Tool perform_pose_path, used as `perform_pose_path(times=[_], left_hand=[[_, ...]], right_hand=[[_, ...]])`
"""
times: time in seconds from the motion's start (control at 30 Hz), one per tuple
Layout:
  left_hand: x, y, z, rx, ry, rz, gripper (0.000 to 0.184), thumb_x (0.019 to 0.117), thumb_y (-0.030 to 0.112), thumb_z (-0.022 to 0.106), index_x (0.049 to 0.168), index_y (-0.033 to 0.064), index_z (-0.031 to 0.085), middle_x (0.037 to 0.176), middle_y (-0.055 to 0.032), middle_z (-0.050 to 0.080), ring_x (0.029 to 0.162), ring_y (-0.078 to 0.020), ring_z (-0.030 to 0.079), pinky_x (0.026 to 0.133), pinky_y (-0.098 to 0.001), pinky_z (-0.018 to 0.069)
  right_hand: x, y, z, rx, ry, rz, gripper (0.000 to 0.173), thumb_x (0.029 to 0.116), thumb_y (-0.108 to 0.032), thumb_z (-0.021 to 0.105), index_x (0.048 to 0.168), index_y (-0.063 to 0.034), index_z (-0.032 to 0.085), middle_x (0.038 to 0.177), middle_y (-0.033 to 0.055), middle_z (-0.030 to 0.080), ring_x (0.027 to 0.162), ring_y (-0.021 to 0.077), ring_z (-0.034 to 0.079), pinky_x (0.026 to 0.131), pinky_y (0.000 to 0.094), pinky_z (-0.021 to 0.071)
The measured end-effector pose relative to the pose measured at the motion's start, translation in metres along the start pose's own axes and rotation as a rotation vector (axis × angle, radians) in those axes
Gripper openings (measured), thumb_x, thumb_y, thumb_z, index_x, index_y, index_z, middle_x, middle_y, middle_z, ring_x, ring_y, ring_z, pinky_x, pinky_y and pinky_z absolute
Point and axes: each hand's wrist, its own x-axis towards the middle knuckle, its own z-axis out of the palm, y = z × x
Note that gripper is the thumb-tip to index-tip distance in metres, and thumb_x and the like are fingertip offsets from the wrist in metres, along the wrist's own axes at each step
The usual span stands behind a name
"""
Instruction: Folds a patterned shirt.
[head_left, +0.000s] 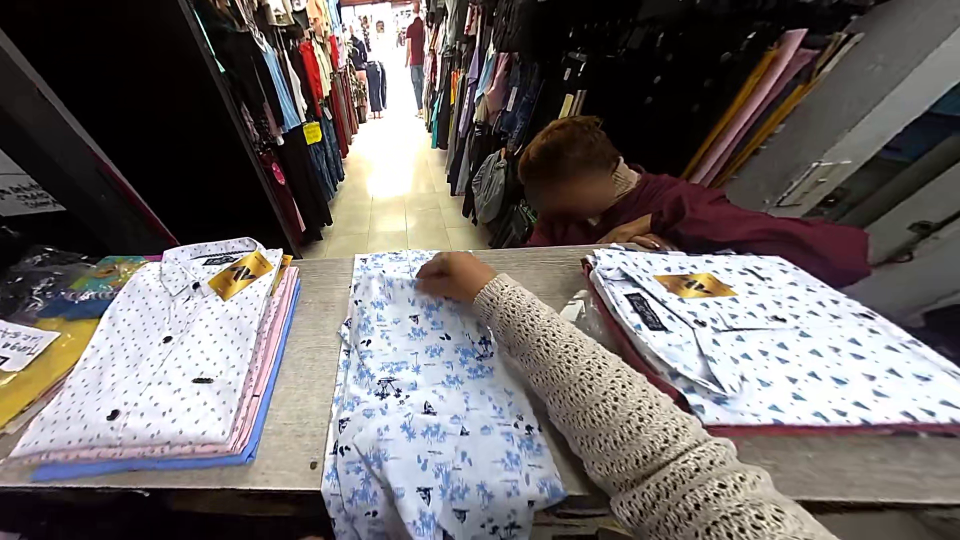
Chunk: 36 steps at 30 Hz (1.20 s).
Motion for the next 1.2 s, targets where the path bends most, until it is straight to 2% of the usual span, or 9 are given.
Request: perform_pose_path(times=[0.17,0.27,0.47,0.67,0.77,0.9,0.97,1.1,1.2], left_hand=[[-0.012,0.025,-0.018,0.076,0.049,0.028,0.036,0.0918,-0.003,0.053,0.120,-0.0248,0.054,0.114,-0.0373,0.065,0.104,-0.0307,0.069,0.094,-0.0366,0.0543],[-0.011,0.028,-0.023,0.067,0.073,0.176,0.035,0.0897,-0.006,0.057,0.118,-0.0254,0.055,0.112,-0.0382,0.065,0.102,-0.0338,0.071,0.091,-0.0394,0.0561],[0.030,0.066,-0.028,0.162,0.015,0.421,0.039,0.0908,0.006,0.062,0.126,-0.0102,0.062,0.123,-0.0232,0.068,0.112,-0.0278,0.069,0.096,-0.0401,0.0565],[0.158,0.118,-0.004,0.132,-0.100,0.029,0.049,0.1004,0.010,0.063,0.143,-0.0060,0.046,0.144,-0.0237,0.054,0.131,-0.0313,0.057,0.111,-0.0443,0.0453],[0.205,0.128,0.009,0.088,-0.071,-0.081,0.049,0.1004,0.012,0.064,0.142,-0.0059,0.046,0.135,-0.0245,0.060,0.120,-0.0330,0.062,0.103,-0.0487,0.0483],[0.230,0.132,0.026,-0.023,-0.103,-0.190,0.047,0.1033,0.022,0.061,0.136,-0.0102,0.050,0.122,-0.0293,0.062,0.109,-0.0349,0.064,0.097,-0.0495,0.0503],[0.230,0.141,0.029,-0.003,-0.150,-0.223,0.046,0.1044,0.026,0.059,0.131,-0.0120,0.054,0.119,-0.0297,0.063,0.107,-0.0345,0.064,0.097,-0.0496,0.0489],[0.238,0.140,0.033,-0.213,-0.236,-0.189,0.026,0.1028,0.006,0.056,0.126,-0.0055,0.055,0.095,-0.0141,0.067,0.077,-0.0146,0.066,0.075,-0.0301,0.0559],[0.231,0.135,0.032,-0.566,-0.223,-0.048,0.016,0.0983,-0.012,0.048,0.105,-0.0021,0.060,0.079,-0.0066,0.071,0.069,-0.0111,0.070,0.068,-0.0267,0.0594]], right_hand=[[-0.028,-0.032,-0.012,-0.023,0.134,0.020,0.021,0.1022,-0.010,0.058,0.106,0.0038,0.074,0.102,0.0211,0.073,0.098,0.0330,0.070,0.091,0.0523,0.0514],[-0.038,-0.028,-0.006,-0.027,0.114,0.185,0.033,0.1035,-0.018,0.059,0.125,0.0079,0.059,0.121,0.0285,0.064,0.112,0.0414,0.065,0.099,0.0558,0.0493],[-0.077,-0.023,0.007,-0.036,0.104,0.342,0.036,0.1034,-0.013,0.057,0.132,0.0087,0.057,0.125,0.0296,0.064,0.116,0.0428,0.064,0.102,0.0575,0.0482],[-0.088,-0.007,0.026,0.136,0.165,0.623,0.053,0.0997,-0.024,0.065,0.139,0.0062,0.049,0.116,0.0281,0.068,0.107,0.0422,0.067,0.096,0.0598,0.0500],[-0.080,-0.003,0.029,0.175,0.187,0.675,0.056,0.0989,-0.024,0.066,0.142,0.0063,0.046,0.119,0.0291,0.065,0.110,0.0440,0.064,0.097,0.0601,0.0486],[-0.076,0.001,0.029,0.412,0.153,0.675,0.054,0.1014,-0.032,0.064,0.140,0.0025,0.048,0.104,0.0208,0.068,0.084,0.0282,0.066,0.079,0.0462,0.0538],[-0.073,0.004,0.028,0.343,0.183,0.649,0.057,0.1000,-0.028,0.065,0.142,0.0053,0.046,0.111,0.0249,0.067,0.096,0.0357,0.067,0.088,0.0534,0.0521],[-0.073,0.004,0.024,0.207,0.144,0.641,0.058,0.0994,-0.031,0.066,0.141,0.0055,0.047,0.112,0.0275,0.067,0.103,0.0413,0.067,0.094,0.0585,0.0507],[-0.076,0.006,0.022,0.447,0.123,0.595,0.050,0.1019,-0.033,0.063,0.135,0.0029,0.054,0.109,0.0245,0.067,0.096,0.0331,0.065,0.089,0.0517,0.0503]])
